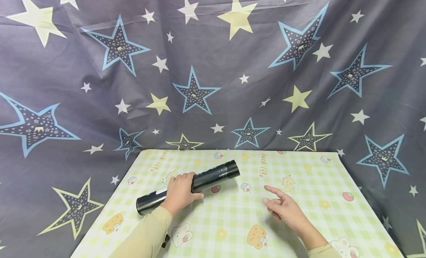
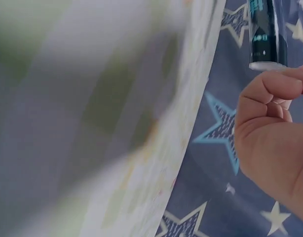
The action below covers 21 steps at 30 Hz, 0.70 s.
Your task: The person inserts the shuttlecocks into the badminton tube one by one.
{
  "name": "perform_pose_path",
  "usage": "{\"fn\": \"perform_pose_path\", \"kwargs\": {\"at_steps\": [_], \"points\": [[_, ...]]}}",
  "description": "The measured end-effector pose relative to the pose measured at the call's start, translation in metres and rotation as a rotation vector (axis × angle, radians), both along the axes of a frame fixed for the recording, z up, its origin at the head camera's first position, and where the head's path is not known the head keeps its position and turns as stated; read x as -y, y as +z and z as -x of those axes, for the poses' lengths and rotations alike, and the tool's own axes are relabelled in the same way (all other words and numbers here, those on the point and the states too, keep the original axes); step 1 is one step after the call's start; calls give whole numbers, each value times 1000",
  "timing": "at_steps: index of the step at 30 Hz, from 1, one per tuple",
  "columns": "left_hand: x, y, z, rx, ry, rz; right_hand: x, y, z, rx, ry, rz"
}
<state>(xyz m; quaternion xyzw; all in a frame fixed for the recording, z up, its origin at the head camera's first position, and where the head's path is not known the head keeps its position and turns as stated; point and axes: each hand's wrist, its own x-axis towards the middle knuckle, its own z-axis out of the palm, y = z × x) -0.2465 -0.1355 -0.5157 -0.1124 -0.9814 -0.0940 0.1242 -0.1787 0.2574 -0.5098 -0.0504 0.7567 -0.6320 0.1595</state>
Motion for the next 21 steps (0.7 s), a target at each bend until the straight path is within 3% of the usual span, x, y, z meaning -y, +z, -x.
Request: {"fn": "perform_pose_path", "kwargs": {"at_steps": [6, 11, 15, 21], "points": [[-8, -7, 34, 44, 4, 41, -24, -6, 12, 35, -64, -100], [-17, -15, 53, 66, 15, 57, -31, -10, 20, 12, -79, -247], [-24, -19, 59, 76, 28, 64, -34, -15, 22, 3, -69, -321], [-32, -21, 60, 123, 16, 64, -40, -18, 22, 35, -42, -338]]}}
